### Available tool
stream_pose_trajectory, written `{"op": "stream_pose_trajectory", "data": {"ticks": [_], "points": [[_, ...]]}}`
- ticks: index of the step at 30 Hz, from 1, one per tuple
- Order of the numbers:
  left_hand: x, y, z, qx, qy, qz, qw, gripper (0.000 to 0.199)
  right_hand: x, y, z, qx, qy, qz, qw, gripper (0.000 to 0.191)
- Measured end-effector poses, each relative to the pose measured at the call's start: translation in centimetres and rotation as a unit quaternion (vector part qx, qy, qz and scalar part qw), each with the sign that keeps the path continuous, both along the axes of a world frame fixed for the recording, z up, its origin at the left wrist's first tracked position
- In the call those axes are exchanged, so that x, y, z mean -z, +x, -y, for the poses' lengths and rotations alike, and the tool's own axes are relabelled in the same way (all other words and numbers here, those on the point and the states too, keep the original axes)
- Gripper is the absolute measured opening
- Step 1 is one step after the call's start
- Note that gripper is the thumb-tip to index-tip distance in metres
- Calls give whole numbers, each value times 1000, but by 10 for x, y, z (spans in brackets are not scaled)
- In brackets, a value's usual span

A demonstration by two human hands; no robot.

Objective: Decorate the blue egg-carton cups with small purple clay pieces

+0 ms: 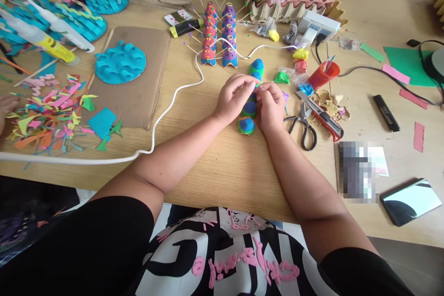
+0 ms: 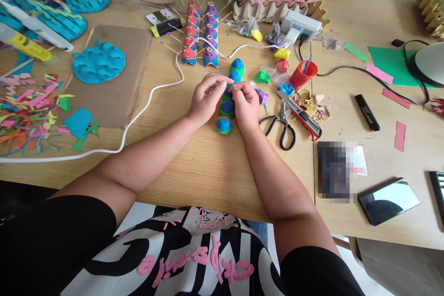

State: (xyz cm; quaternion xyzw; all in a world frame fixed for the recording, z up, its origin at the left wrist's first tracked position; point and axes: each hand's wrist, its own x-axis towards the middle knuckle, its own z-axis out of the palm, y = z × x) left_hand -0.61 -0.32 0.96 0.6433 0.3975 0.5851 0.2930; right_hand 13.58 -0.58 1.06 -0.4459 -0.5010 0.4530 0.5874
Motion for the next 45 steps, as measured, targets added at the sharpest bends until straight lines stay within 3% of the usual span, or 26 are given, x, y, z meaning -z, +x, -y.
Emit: {"op": "stream_pose_trajectory", "data": {"ticks": [9, 22, 31, 38, 45], "points": [[7, 1, -4, 3, 7, 27, 1000, 54, 0, 1, 0, -11, 10, -8, 1000, 46], [16, 4, -8, 6, -22, 86, 996, 55, -2, -1, 4, -29, 18, -15, 999, 60], [11, 3, -6, 17, -17, 108, 994, 47, 1, 0, 2, -30, 33, -21, 999, 68], [12, 4, -10, 32, -86, 185, 978, 40, -1, 1, 4, -23, 35, -10, 999, 60], [4, 1, -8, 35, -138, 201, 969, 18, 5, 3, -2, 5, 32, -6, 999, 54]]}}
